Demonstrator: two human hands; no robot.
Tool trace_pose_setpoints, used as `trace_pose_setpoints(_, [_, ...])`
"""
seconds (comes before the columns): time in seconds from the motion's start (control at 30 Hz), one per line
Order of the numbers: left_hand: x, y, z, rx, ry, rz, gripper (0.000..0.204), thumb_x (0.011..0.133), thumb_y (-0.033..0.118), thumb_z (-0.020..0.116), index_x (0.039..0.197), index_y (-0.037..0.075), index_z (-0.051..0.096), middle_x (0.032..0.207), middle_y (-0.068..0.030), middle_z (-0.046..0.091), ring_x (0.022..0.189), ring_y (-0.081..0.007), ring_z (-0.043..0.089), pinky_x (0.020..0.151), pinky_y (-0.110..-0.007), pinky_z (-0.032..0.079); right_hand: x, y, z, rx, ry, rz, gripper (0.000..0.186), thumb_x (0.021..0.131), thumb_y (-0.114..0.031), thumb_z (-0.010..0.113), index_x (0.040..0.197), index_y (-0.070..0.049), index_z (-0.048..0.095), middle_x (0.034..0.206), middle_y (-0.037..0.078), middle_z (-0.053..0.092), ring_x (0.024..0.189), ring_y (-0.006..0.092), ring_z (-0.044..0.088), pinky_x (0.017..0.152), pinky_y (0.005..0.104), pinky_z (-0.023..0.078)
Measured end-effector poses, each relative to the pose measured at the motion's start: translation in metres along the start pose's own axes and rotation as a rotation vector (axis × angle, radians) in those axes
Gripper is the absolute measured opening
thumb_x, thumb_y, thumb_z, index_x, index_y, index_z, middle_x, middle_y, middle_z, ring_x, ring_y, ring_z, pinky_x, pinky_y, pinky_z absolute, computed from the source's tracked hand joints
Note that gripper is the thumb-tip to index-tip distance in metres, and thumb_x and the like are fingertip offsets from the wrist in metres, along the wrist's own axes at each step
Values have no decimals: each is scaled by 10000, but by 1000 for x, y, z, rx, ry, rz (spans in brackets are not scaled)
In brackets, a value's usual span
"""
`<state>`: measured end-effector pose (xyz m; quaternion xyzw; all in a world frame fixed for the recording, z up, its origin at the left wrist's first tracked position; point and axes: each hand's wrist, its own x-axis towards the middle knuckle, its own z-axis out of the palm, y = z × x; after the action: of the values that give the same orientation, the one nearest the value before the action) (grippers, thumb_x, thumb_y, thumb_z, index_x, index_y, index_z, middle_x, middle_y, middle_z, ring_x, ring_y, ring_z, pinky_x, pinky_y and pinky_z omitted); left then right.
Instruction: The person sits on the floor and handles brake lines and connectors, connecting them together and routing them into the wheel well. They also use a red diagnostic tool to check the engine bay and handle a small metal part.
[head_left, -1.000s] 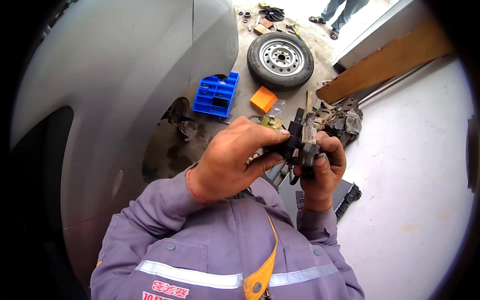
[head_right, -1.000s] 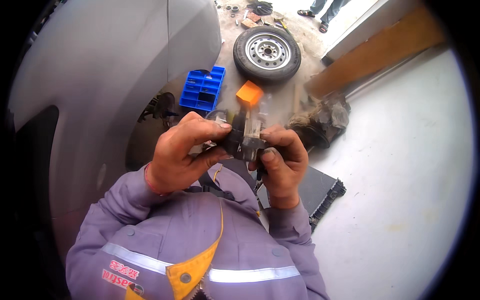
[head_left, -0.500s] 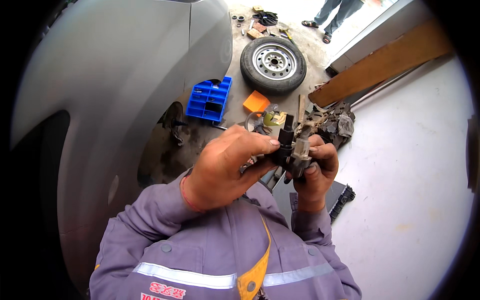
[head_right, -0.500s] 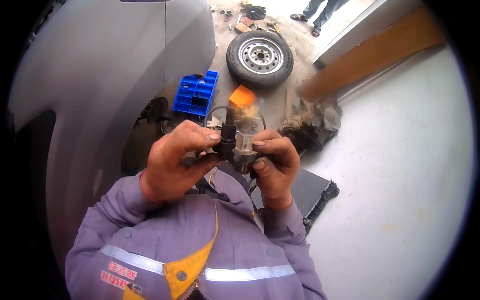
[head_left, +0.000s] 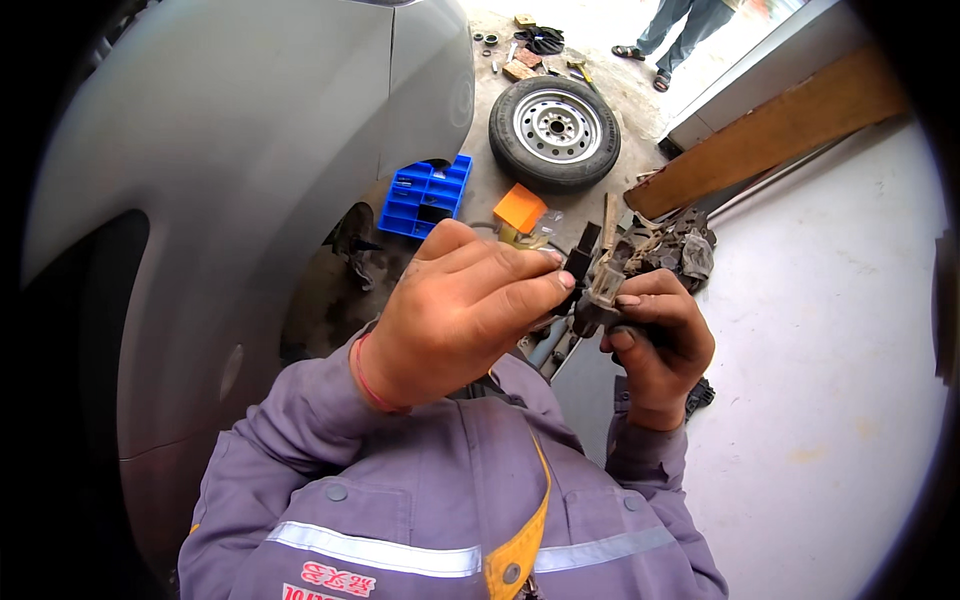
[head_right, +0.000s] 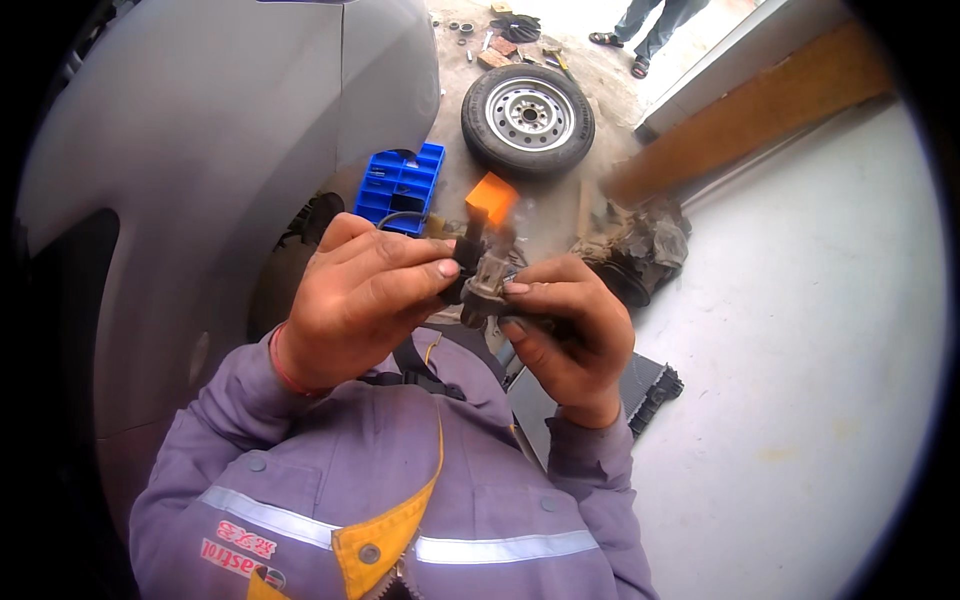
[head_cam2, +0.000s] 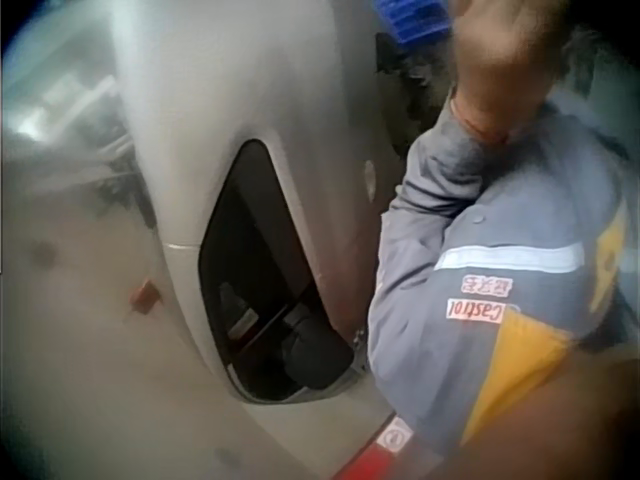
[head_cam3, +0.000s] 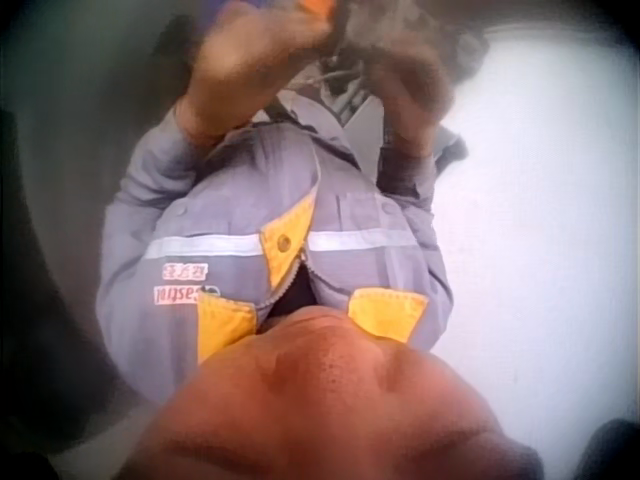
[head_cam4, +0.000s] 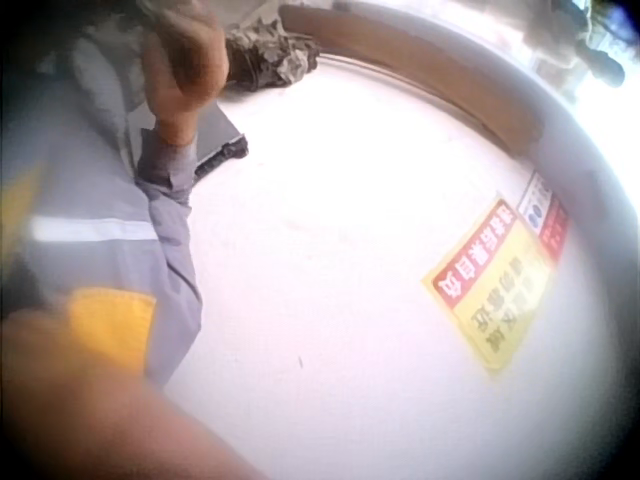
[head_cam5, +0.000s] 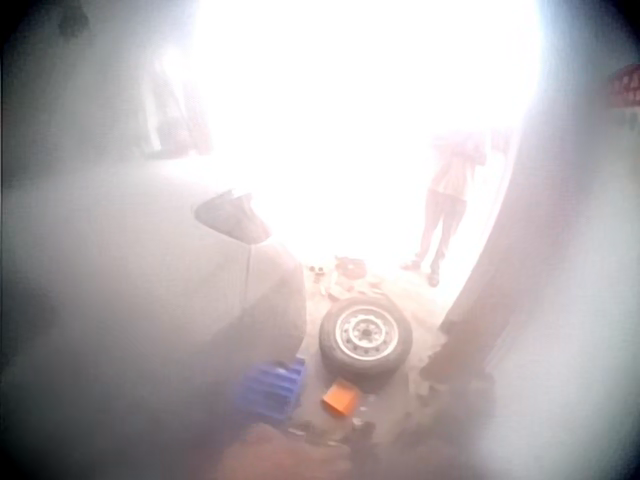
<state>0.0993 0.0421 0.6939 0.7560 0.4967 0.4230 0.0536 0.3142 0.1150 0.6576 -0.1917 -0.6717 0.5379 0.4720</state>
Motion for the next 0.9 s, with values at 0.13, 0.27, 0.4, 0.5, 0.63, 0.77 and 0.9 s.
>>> trace_pose_setpoints(0.13, [-3, 4, -2, 129, -10, 95, 220, 785, 66, 679, 1004, 74, 678, 1011, -93, 703, 811, -185, 655, 737, -299, 438, 11, -13, -10, -125, -106, -93, 276, 758, 40, 754, 1014, 20, 652, 930, 166, 664, 771, 184, 639, 638, 266, 500])
trace_pose_setpoints(0.27, [-4, 7, 0, 131, -1, 96, 228, 793, 70, 665, 1020, 61, 674, 1013, -113, 690, 820, -214, 647, 741, -316, 448, 13, -17, -14, -215, -130, -142, 295, 716, 42, 771, 989, 1, 666, 897, 161, 676, 737, 188, 656, 610, 267, 507])
trace_pose_setpoints(0.4, [-4, 4, -1, 92, -24, 85, 281, 774, 65, 678, 1054, 53, 670, 1016, -119, 682, 831, -230, 645, 751, -325, 457, 16, -22, -17, -229, -157, -96, 305, 687, 42, 779, 970, -5, 674, 873, 150, 680, 720, 195, 669, 599, 265, 511])
trace_pose_setpoints(0.5, [-4, 5, -2, 84, -47, 75, 315, 763, 57, 688, 1077, 53, 665, 1012, -117, 679, 838, -234, 643, 755, -328, 460, 17, -22, -18, -241, -180, -86, 312, 673, 44, 784, 962, -10, 679, 857, 142, 680, 714, 201, 677, 596, 264, 513])
trace_pose_setpoints(0.63, [-4, 7, -3, 54, -63, 52, 331, 757, 50, 695, 1086, 51, 664, 1015, -117, 677, 844, -235, 639, 759, -332, 463, 17, -23, -21, -276, -198, -72, 322, 660, 43, 791, 957, -19, 684, 834, 136, 676, 710, 209, 685, 596, 266, 517])
trace_pose_setpoints(0.77, [-4, 7, 1, 85, -65, 74, 314, 763, 55, 684, 1076, 48, 665, 1019, -119, 672, 840, -233, 634, 761, -331, 463, 17, -24, -23, -288, -204, -67, 339, 646, 44, 795, 961, -23, 688, 829, 134, 672, 701, 212, 687, 592, 269, 520])
trace_pose_setpoints(0.9, [-6, 9, 1, 147, -81, 97, 288, 778, 63, 662, 1065, 42, 664, 1021, -125, 669, 842, -230, 632, 760, -330, 465, 17, -25, -23, -246, -228, -21, 254, 690, 56, 758, 919, 23, 654, 830, 133, 650, 694, 167, 597, 595, 260, 459])
